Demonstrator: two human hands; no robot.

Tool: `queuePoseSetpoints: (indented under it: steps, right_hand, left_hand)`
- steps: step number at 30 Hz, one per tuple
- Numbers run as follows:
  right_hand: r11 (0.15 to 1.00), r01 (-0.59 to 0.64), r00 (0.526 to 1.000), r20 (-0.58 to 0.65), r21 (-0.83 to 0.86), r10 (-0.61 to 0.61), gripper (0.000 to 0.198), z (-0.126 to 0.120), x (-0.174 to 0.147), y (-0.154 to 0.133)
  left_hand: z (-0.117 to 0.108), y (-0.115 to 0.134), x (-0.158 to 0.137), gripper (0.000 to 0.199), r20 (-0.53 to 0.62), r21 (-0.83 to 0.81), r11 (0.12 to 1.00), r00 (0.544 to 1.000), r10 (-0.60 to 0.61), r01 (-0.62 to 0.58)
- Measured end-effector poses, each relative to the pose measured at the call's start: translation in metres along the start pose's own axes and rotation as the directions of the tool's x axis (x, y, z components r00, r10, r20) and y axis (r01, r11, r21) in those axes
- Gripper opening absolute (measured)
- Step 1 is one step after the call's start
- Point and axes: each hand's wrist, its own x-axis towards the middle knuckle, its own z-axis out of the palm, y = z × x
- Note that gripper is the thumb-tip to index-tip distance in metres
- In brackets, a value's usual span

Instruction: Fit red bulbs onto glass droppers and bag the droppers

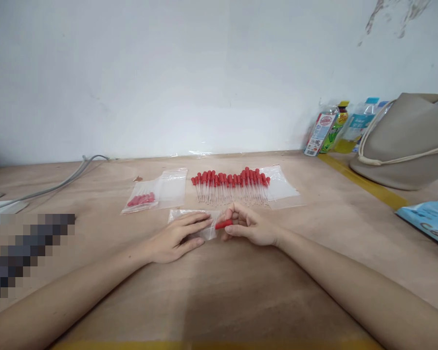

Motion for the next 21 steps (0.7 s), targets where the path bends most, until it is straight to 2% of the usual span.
queuePoseSetpoints:
  steps: [2,4,10,12,21]
  right_hand:
    - [0.999,-0.03,0.998,0.049,0.019,0.029,0.023,0.002,0.002,-0.001]
    - [0.999,-0.051,0.998,0.033,0.015,0.051,0.022,0.001,0.003,-0.001]
    - [0.991,-0.104,0.975,-0.205,-0.081,0.086,0.024,-0.018,0.0,0.003]
    - [0.988,-0.119,0.965,-0.244,-0.098,0.092,0.025,-0.021,0.0,0.005]
    - [0.969,-0.153,0.967,-0.233,-0.195,0.106,0.029,-0.017,0.003,0.009]
  left_hand:
    - [0.0,0.0,0.0,0.046,0.001,-0.004,1.0,1.0,-0.011,0.011]
    - [-0.003,-0.002,-0.001,0.047,0.006,-0.024,0.999,1.0,-0.022,0.022]
    - [-0.012,-0.013,-0.007,0.043,0.03,-0.11,0.994,1.0,-0.001,0.004]
    - [-0.013,-0.017,-0.008,0.044,0.028,-0.112,0.994,0.999,0.018,-0.015]
    - [-0.011,-0.019,-0.007,0.047,0.035,-0.079,0.996,0.998,0.052,-0.049]
